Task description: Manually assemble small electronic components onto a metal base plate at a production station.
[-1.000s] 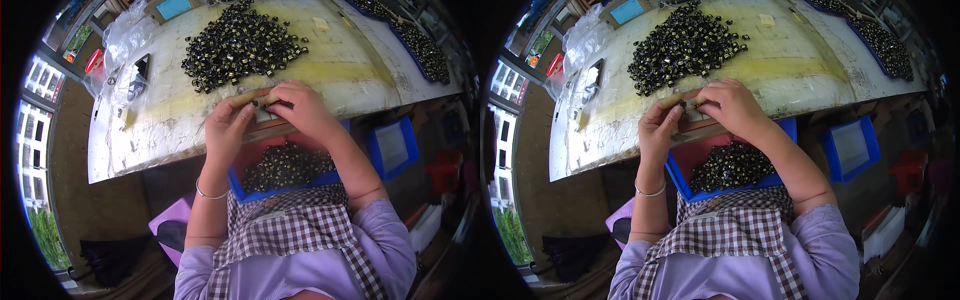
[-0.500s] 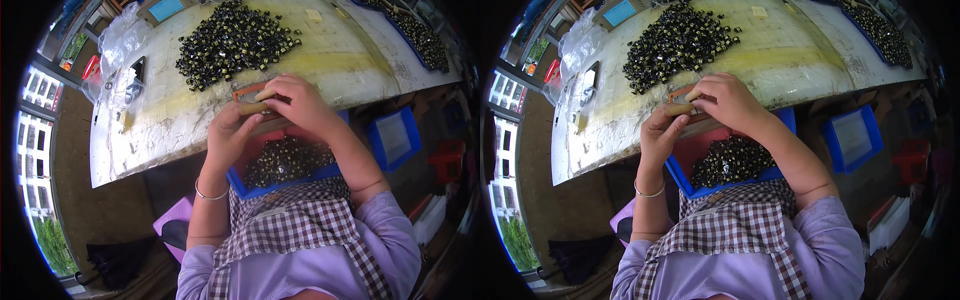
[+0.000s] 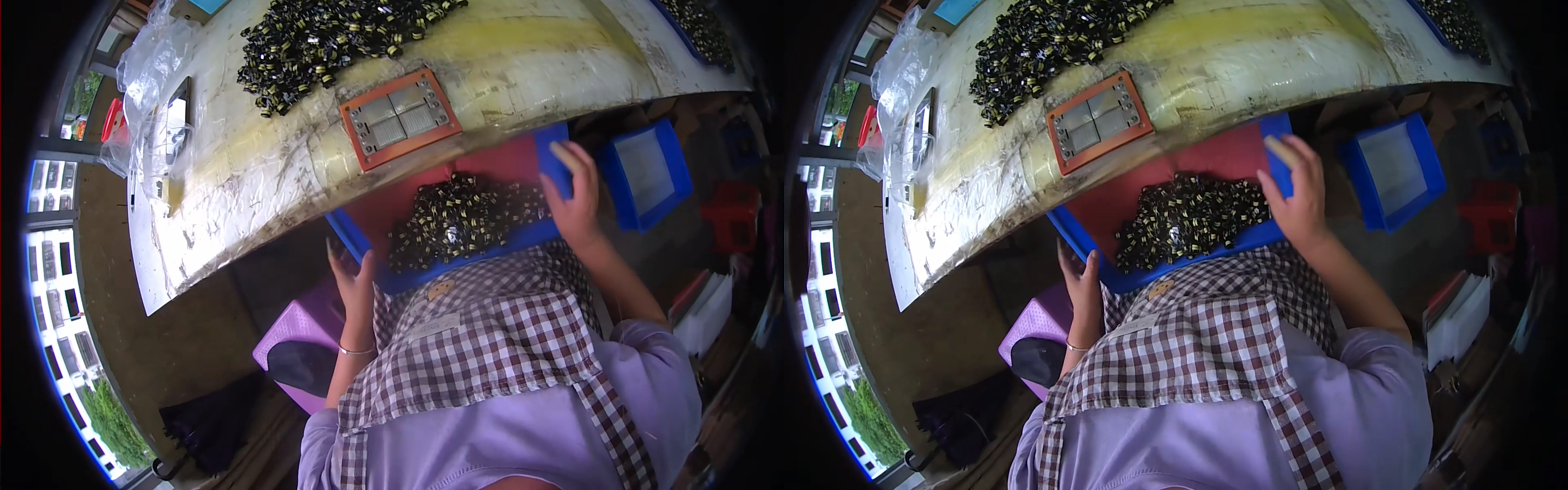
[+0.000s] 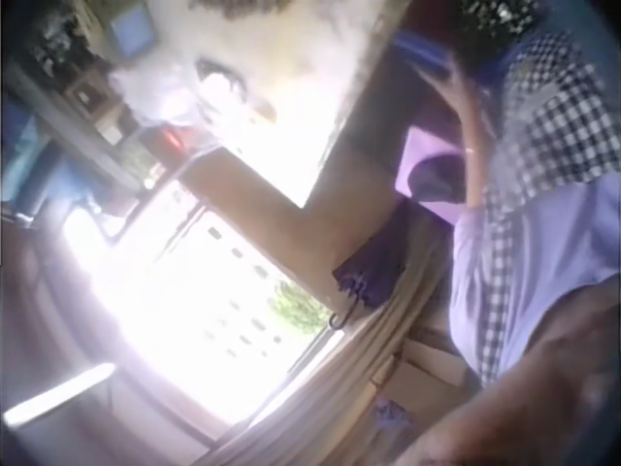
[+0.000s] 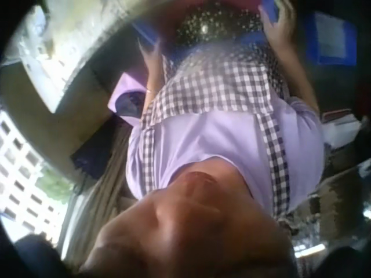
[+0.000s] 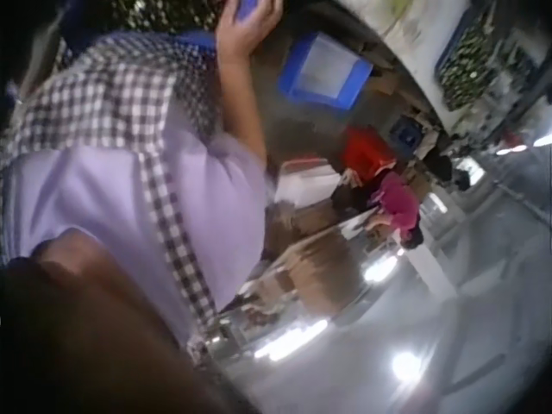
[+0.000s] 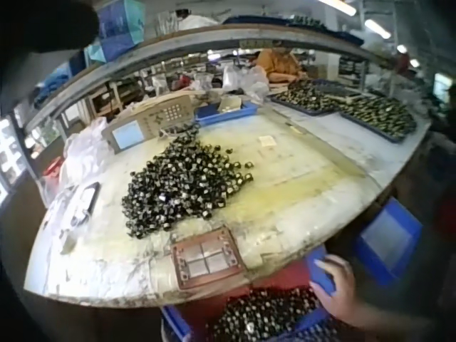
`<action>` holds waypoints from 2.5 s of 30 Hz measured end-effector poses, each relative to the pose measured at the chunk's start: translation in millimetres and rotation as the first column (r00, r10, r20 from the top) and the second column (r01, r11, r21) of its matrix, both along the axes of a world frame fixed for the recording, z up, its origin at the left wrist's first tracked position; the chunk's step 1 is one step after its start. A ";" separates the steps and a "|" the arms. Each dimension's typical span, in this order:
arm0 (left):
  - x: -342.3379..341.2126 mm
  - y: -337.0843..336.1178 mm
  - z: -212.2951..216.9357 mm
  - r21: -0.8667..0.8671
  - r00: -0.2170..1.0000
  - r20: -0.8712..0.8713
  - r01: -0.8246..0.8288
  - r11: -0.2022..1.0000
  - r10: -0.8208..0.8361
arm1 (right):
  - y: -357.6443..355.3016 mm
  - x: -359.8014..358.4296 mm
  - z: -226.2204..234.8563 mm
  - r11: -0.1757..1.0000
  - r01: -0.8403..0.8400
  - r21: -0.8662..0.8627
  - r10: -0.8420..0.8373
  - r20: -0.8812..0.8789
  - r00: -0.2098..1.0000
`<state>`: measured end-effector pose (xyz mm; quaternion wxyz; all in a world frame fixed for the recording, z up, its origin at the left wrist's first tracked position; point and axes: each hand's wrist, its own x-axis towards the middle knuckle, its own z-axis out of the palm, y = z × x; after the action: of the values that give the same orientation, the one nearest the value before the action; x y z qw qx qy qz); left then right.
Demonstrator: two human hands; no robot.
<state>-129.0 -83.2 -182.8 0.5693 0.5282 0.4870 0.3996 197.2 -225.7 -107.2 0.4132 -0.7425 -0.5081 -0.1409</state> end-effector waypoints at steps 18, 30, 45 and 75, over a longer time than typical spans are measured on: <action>-23.6 10.8 -51.5 -0.456 0.895 0.398 0.385 0.803 -0.203 | -32.9 38.3 -75.1 0.945 -0.275 0.177 0.122 -0.971 -0.206; 5.5 -11.6 -11.6 -0.336 0.799 0.574 0.431 0.838 -0.181 | -58.5 48.0 -77.8 0.969 -0.211 0.125 0.096 -0.985 -0.143; -40.3 -11.4 23.0 -0.733 0.950 0.295 0.158 0.662 0.100 | -23.8 20.3 -8.8 0.934 -0.333 -0.130 -0.218 -0.946 -0.241; -6.3 -46.3 77.3 -0.581 0.912 0.410 0.256 0.773 0.006 | -110.5 6.7 18.2 0.993 -0.110 -0.051 -0.075 -0.972 -0.221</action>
<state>-135.3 -129.5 -105.4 0.8221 0.2519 0.4315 0.2730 203.9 -336.2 -89.0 0.6118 -0.5884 -0.0116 0.5285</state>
